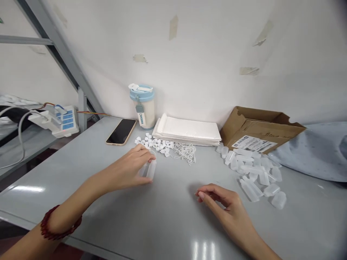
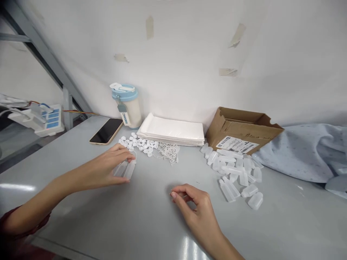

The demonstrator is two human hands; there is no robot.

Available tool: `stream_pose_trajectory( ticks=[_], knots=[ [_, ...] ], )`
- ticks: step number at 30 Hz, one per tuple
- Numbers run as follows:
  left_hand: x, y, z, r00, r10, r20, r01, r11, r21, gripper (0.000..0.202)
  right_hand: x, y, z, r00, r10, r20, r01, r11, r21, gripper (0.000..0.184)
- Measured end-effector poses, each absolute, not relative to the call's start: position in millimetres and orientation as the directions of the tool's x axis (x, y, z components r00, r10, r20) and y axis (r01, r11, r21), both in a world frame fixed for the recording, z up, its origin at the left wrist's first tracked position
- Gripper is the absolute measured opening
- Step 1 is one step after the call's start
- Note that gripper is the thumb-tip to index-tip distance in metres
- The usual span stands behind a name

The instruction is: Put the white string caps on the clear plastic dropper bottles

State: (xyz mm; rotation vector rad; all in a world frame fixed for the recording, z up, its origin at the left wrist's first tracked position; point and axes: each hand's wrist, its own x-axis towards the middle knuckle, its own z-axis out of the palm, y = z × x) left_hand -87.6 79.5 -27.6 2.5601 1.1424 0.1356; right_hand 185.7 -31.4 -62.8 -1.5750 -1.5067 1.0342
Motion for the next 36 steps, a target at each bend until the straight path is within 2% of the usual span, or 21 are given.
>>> stream_pose_trajectory(
  ticks=[8, 19, 36],
  knots=[
    [-93.3, 80.7, -27.5, 0.682, 0.723, -0.113, 0.715, -0.627, 0.310, 0.028, 179.6, -31.4, -57.4, 0.095, 0.985, -0.144, 0.411, -0.170, -0.896, 0.026],
    [-97.2, 84.1, -31.4, 0.675, 0.727, -0.125, 0.727, -0.626, 0.284, 0.036, 180.3, -30.7, -60.4, 0.075, 0.990, -0.119, 0.427, -0.140, -0.894, 0.026],
    [-108.4, 85.4, -37.9, 0.675, 0.734, -0.078, 0.711, -0.617, 0.337, 0.045, 180.7, -29.4, -61.0, 0.050, 0.993, -0.107, 0.437, -0.118, -0.892, 0.027]
  ],
)
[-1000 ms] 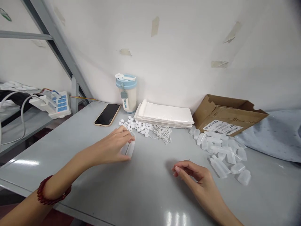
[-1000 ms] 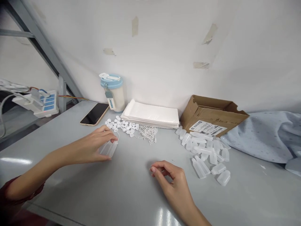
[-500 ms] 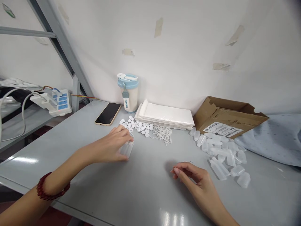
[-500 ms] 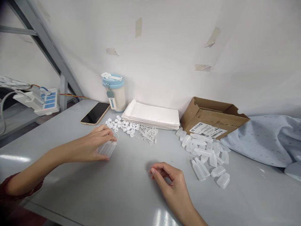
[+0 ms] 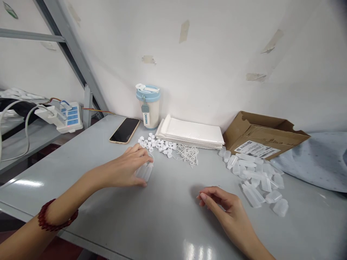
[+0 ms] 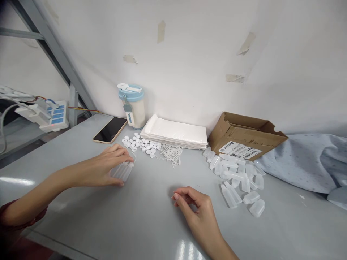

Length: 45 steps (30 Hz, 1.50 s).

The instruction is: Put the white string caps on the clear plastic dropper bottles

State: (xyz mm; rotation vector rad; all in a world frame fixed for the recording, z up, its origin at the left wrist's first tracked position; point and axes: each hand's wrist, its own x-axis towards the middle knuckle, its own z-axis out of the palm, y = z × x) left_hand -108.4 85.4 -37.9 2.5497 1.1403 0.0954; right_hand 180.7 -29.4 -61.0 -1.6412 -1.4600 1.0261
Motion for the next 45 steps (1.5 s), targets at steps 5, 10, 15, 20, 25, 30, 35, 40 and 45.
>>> stream_pose_trajectory(
  ticks=[5, 10, 15, 20, 25, 30, 35, 40, 45],
  knots=[
    [-109.3, 85.8, -37.4, 0.673, 0.733, -0.100, 0.718, -0.614, 0.329, 0.050, 180.3, -29.7, -60.0, 0.064, 0.991, -0.120, 0.440, -0.136, -0.888, 0.027],
    [-101.5, 86.6, -30.3, 0.691, 0.722, -0.038, 0.686, -0.638, 0.349, 0.051, 185.1, -28.5, -56.0, 0.102, 0.991, -0.082, 0.441, -0.119, -0.890, 0.028],
    [-65.0, 88.9, -26.2, 0.691, 0.721, 0.050, 0.670, -0.665, 0.330, 0.035, 210.4, -17.6, -53.3, 0.129, 0.991, 0.037, 0.574, -0.044, -0.818, 0.029],
    [-15.2, 92.0, -47.3, 0.676, 0.727, 0.124, 0.705, -0.686, 0.180, 0.021, 251.3, -0.3, -57.7, 0.104, 0.977, 0.187, 0.863, 0.005, -0.505, 0.027],
    [11.1, 89.1, -66.8, 0.655, 0.736, 0.173, 0.739, -0.671, 0.058, 0.019, 275.0, -0.3, -50.4, 0.122, 0.989, 0.084, 0.935, -0.086, -0.344, 0.028],
    [16.4, 83.5, -68.5, 0.623, 0.753, 0.214, 0.761, -0.646, 0.058, 0.020, 274.2, -8.9, -35.8, 0.147, 0.986, -0.071, 0.944, -0.162, -0.287, 0.027],
    [20.9, 84.7, -73.3, 0.626, 0.740, 0.248, 0.744, -0.662, 0.096, 0.019, 271.3, -11.4, -37.0, 0.132, 0.986, -0.102, 0.962, -0.152, -0.226, 0.020],
    [18.4, 84.7, -77.3, 0.633, 0.723, 0.277, 0.710, -0.685, 0.165, 0.021, 270.0, -12.8, -41.1, 0.130, 0.973, -0.189, 0.963, -0.169, -0.211, 0.027],
    [9.1, 75.6, -69.2, 0.540, 0.767, 0.346, 0.700, -0.638, 0.321, 0.012, 265.5, -13.9, -31.3, 0.187, 0.947, -0.263, 0.974, -0.214, -0.078, 0.027]
  ],
)
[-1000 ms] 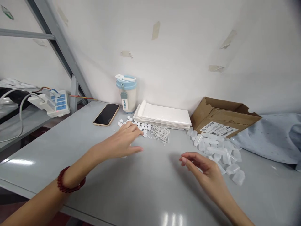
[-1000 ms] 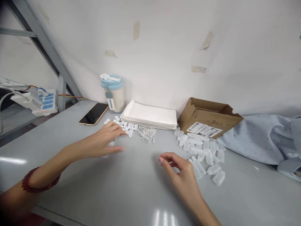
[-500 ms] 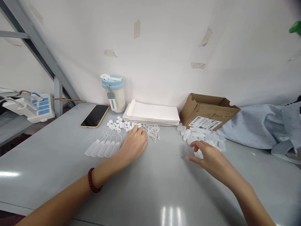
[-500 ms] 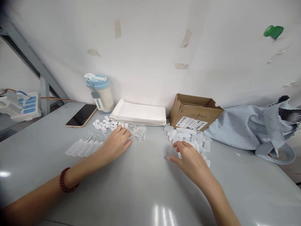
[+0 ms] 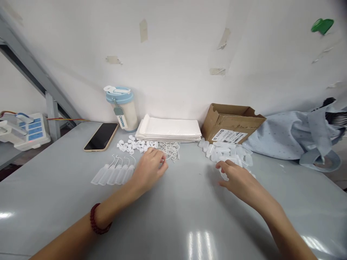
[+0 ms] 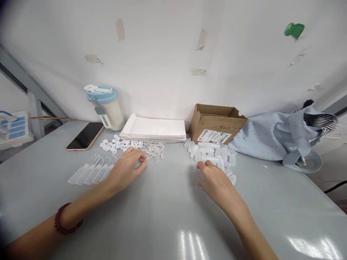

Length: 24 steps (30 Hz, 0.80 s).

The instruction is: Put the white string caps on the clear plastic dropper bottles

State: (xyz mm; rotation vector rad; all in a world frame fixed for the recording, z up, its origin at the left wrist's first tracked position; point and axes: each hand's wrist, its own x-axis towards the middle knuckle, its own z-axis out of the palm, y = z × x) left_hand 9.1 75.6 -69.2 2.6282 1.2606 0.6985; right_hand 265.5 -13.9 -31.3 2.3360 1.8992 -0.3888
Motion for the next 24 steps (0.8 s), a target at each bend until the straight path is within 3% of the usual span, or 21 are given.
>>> stream_pose_trajectory(
  ticks=[3, 5, 10, 15, 24],
  knots=[
    [2.9, 69.0, -61.4, 0.449, 0.793, 0.412, 0.634, -0.608, 0.478, 0.008, 265.3, -12.6, -28.6, 0.221, 0.937, -0.269, 0.970, -0.240, -0.038, 0.026],
    [-0.6, 65.3, -57.2, 0.442, 0.779, 0.445, 0.585, -0.626, 0.515, 0.009, 267.8, -11.4, -31.6, 0.241, 0.933, -0.269, 0.965, -0.260, -0.040, 0.025],
    [-3.5, 60.9, -56.2, 0.611, 0.673, 0.418, 0.540, -0.740, 0.402, 0.009, 274.3, -10.2, -40.8, 0.321, 0.922, -0.215, 0.937, -0.342, -0.067, 0.019],
    [-3.4, 60.4, -59.6, 0.744, 0.611, 0.271, 0.547, -0.789, 0.280, 0.008, 268.4, -9.4, -34.2, 0.357, 0.908, -0.220, 0.933, -0.357, 0.039, 0.012],
    [0.7, 46.4, -60.0, 0.824, 0.524, 0.213, 0.395, -0.803, 0.447, 0.010, 264.2, -18.4, -38.6, 0.305, 0.924, -0.230, 0.952, -0.293, 0.087, 0.012]
  ],
)
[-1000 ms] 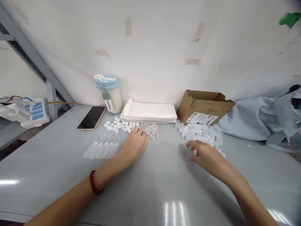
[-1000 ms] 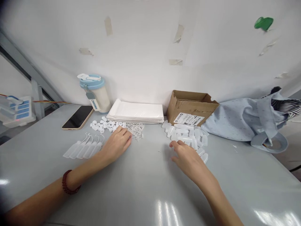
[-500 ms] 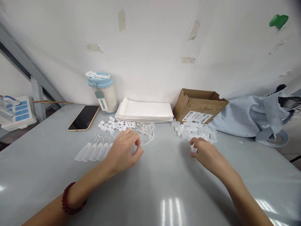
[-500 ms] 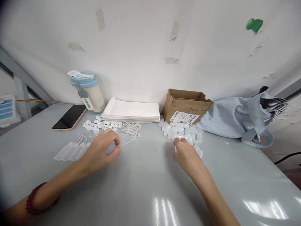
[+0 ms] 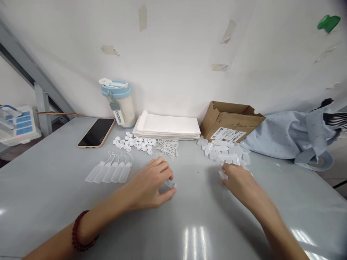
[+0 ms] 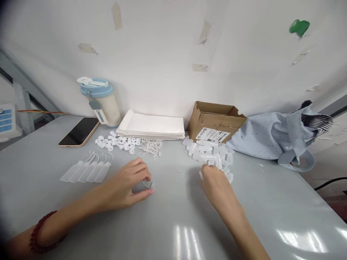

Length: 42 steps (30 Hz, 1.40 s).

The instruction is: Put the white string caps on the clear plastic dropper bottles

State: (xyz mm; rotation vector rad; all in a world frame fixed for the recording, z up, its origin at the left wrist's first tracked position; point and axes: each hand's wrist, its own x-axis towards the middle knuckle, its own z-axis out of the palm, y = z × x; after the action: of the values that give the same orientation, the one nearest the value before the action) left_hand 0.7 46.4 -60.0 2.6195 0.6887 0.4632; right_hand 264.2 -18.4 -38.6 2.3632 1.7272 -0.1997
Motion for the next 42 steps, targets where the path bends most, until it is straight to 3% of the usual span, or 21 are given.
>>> stream_pose_trajectory(
  ticks=[4, 7, 12, 16, 29, 37, 42],
  knots=[
    [11.7, 40.8, -72.3, 0.810, 0.543, 0.222, 0.423, -0.802, 0.422, 0.009, 266.3, -18.2, -38.5, 0.306, 0.929, -0.210, 0.951, -0.309, 0.019, 0.014],
    [15.1, 41.0, -77.4, 0.810, 0.522, 0.266, 0.396, -0.823, 0.407, 0.010, 263.4, -15.0, -36.6, 0.253, 0.964, -0.087, 0.949, -0.264, -0.175, 0.017],
    [14.7, 43.6, -75.2, 0.706, 0.552, 0.444, 0.324, -0.809, 0.489, 0.009, 243.4, -18.7, -38.3, 0.014, 0.984, 0.177, 0.834, 0.087, -0.545, 0.013],
    [16.4, 40.5, -69.1, 0.589, 0.592, 0.551, 0.279, -0.788, 0.549, 0.008, 219.0, -26.6, -45.9, -0.142, 0.971, 0.194, 0.673, 0.239, -0.700, 0.011],
    [18.9, 32.1, -70.1, 0.592, 0.535, 0.603, 0.180, -0.817, 0.548, 0.013, 201.2, -31.3, -55.6, -0.283, 0.927, 0.247, 0.609, 0.372, -0.700, 0.024],
    [17.6, 30.9, -68.4, 0.580, 0.544, 0.606, 0.163, -0.807, 0.568, 0.014, 200.8, -35.1, -66.0, -0.229, 0.898, 0.377, 0.642, 0.430, -0.635, 0.042],
    [18.1, 29.8, -64.7, 0.545, 0.603, 0.583, 0.174, -0.761, 0.625, 0.014, 198.9, -36.6, -65.4, -0.207, 0.895, 0.395, 0.651, 0.427, -0.628, 0.037]
  ],
)
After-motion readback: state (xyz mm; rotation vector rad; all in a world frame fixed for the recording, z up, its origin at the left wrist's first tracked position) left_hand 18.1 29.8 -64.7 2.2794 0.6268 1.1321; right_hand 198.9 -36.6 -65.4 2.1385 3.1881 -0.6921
